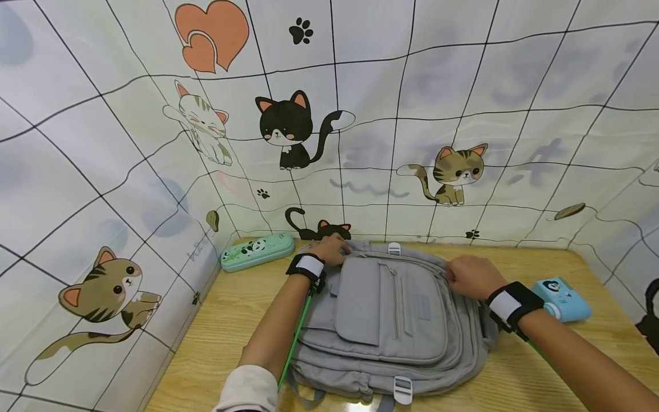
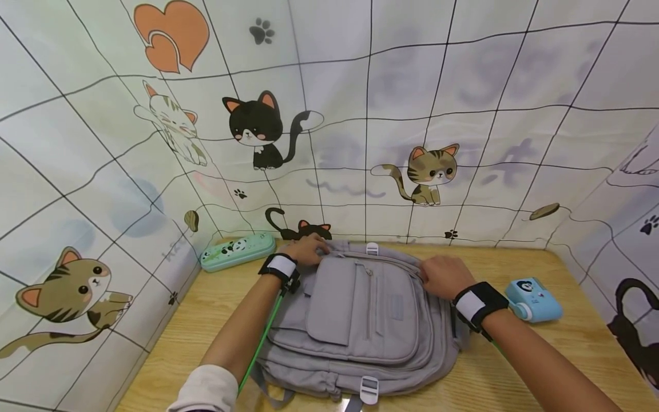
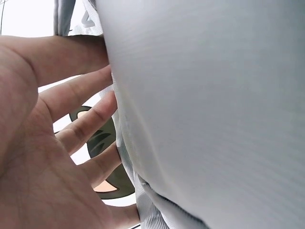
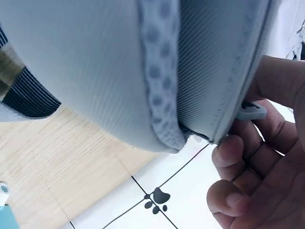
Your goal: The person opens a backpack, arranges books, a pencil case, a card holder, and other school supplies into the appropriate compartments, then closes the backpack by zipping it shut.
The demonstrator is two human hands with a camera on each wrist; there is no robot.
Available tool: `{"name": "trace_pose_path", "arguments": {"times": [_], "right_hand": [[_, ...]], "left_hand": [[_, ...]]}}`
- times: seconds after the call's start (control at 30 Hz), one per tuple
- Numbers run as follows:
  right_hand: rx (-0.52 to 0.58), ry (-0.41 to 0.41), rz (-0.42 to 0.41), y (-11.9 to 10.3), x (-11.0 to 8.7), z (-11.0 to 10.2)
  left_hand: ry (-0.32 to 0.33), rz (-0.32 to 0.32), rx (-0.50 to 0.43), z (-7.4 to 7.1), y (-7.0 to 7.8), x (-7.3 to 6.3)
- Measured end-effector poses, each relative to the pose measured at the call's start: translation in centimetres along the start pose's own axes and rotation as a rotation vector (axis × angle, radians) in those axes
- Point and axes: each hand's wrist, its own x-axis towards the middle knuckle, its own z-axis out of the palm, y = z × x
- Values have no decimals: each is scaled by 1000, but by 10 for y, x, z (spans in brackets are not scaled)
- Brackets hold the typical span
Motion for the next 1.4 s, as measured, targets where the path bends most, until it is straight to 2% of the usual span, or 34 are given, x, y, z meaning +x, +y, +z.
{"name": "trace_pose_path", "arguments": {"times": [0.13, 0.33, 0.47, 0.87, 1.17, 1.4], "right_hand": [[-13, 16, -8, -2, -10, -1], [-40, -45, -14, -8, -28, -5], [-40, -57, -34, -14, -36, -8], [-31, -68, -32, -19, -41, -10], [-39, -60, -38, -17, -44, -6], [-22, -98, -53, -18, -44, -12]], "left_hand": [[-7, 8, -12, 1, 1, 2], [-23, 0, -3, 5, -4, 10], [-32, -9, 2, 5, -6, 12], [-34, -8, -7, 2, -2, 6], [-27, -11, -23, 8, -8, 14], [-2, 15, -12, 6, -5, 5]]}}
